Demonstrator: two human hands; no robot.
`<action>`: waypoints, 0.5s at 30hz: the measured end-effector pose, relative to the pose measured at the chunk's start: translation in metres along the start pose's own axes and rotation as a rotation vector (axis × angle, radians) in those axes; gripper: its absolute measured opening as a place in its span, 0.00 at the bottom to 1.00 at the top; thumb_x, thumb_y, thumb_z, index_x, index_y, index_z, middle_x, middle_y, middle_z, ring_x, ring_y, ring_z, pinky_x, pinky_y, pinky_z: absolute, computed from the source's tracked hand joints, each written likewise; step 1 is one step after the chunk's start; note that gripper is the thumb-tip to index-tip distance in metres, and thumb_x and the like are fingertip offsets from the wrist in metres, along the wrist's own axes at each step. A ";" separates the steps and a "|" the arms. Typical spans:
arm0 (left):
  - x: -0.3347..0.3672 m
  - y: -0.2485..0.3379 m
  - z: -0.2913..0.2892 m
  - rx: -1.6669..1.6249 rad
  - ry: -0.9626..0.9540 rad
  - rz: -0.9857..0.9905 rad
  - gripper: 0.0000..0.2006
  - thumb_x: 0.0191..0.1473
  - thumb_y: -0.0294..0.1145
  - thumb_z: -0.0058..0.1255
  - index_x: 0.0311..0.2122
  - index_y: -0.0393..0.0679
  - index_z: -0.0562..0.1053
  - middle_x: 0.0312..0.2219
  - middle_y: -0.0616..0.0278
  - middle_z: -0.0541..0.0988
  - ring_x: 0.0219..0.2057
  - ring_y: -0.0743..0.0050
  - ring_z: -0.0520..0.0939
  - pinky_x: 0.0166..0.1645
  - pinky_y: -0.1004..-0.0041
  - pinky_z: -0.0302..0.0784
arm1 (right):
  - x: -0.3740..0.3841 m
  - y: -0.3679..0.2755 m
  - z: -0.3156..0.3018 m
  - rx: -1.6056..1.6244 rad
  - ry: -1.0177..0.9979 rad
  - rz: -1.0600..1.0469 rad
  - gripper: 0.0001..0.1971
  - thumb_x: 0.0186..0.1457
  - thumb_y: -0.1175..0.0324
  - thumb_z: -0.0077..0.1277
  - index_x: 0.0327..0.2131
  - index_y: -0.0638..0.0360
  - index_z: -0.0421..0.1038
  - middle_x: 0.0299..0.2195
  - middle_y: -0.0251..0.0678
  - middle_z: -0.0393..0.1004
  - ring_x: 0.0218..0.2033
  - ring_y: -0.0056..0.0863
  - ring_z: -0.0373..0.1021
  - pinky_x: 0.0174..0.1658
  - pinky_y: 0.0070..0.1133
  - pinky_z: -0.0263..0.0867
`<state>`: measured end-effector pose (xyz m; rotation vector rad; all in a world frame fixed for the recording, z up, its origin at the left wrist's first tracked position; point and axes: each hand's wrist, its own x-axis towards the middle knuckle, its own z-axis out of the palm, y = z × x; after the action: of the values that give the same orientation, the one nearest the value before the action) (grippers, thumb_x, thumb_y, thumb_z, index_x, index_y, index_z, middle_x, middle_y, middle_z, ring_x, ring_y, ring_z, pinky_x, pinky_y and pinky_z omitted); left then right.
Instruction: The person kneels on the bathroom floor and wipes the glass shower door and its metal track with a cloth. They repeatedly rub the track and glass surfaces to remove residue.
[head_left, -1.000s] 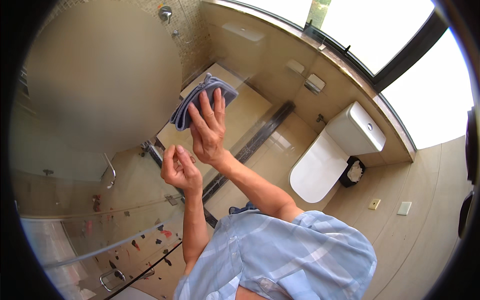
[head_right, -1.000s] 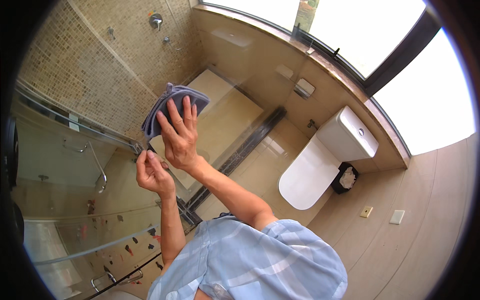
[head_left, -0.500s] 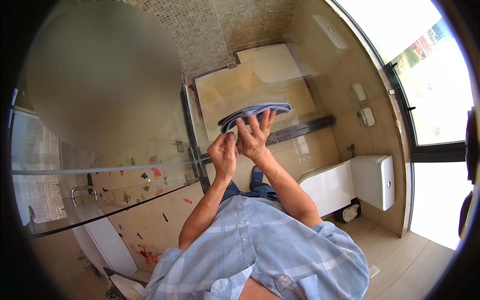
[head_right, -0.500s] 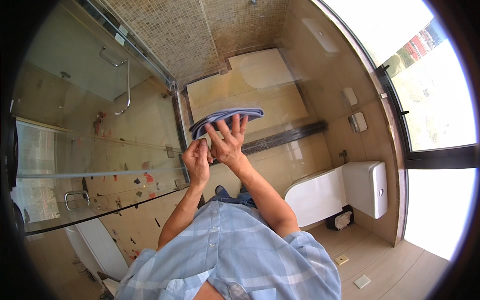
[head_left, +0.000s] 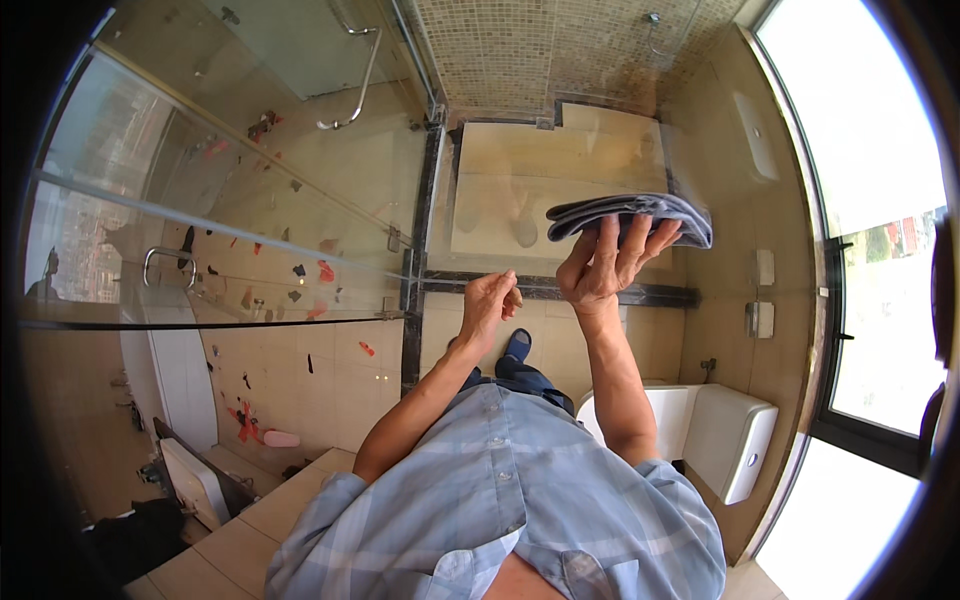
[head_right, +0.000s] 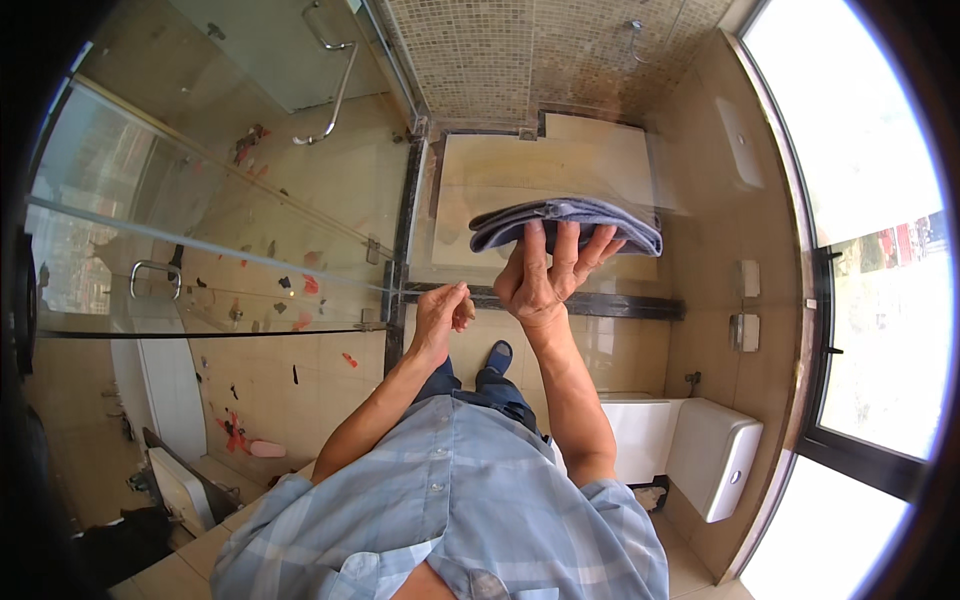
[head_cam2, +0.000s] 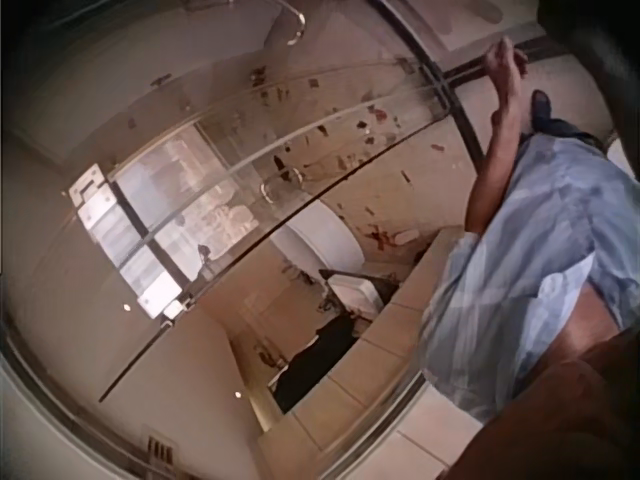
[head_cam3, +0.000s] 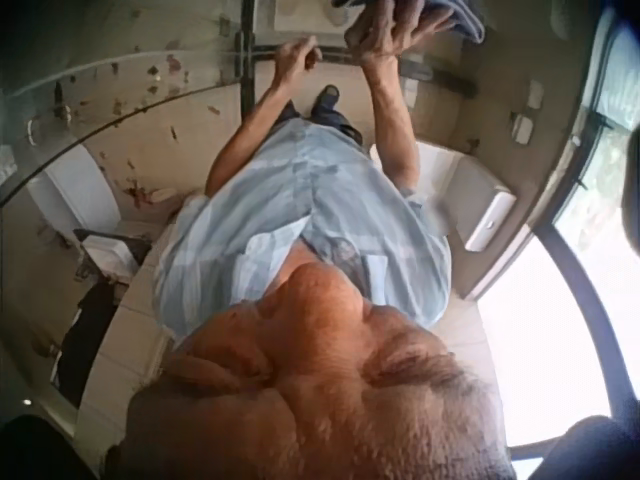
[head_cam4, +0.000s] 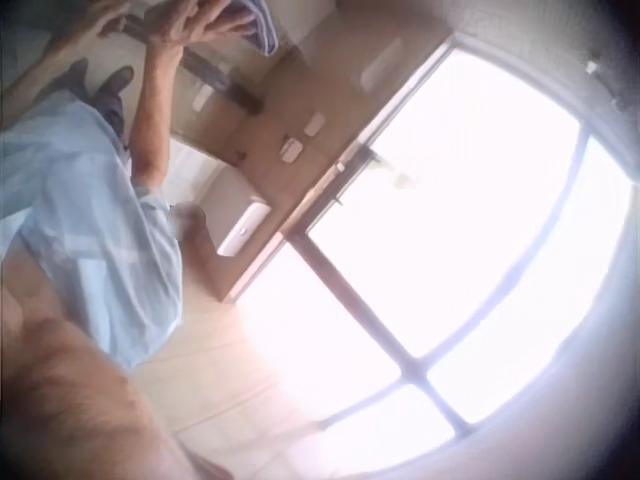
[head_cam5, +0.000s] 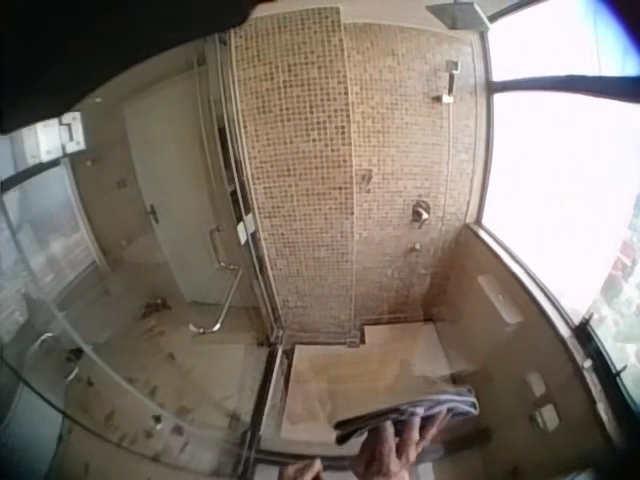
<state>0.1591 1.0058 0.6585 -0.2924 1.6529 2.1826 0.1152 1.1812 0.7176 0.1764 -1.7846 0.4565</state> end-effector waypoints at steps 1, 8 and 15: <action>-0.002 0.001 0.000 -0.017 0.033 0.008 0.16 0.63 0.43 0.51 0.27 0.45 0.74 0.18 0.68 0.76 0.17 0.86 0.71 0.22 0.82 0.62 | 0.014 -0.014 0.003 0.010 -0.022 -0.007 0.20 0.50 0.76 0.50 0.48 0.55 0.77 0.60 0.50 0.64 0.70 0.64 0.39 0.67 0.59 0.23; -0.002 0.005 -0.012 -0.240 0.319 0.415 0.17 0.64 0.41 0.51 0.24 0.43 0.70 0.15 0.72 0.66 0.16 0.86 0.63 0.22 0.79 0.56 | -0.027 -0.070 0.039 0.094 -0.376 -0.221 0.25 0.48 0.64 0.52 0.53 0.38 0.77 0.61 0.16 0.68 0.66 0.28 0.53 0.70 0.41 0.30; -0.003 0.024 -0.001 -0.025 0.012 0.347 0.15 0.64 0.40 0.51 0.31 0.39 0.74 0.19 0.69 0.73 0.20 0.85 0.68 0.26 0.81 0.62 | -0.097 -0.018 0.003 -0.046 -0.584 -0.205 0.24 0.48 0.66 0.54 0.53 0.42 0.76 0.60 0.18 0.68 0.65 0.30 0.55 0.65 0.42 0.43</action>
<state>0.1517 0.9991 0.6809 -0.0246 1.7951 2.4530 0.1444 1.1513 0.6276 0.4948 -2.3141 0.2239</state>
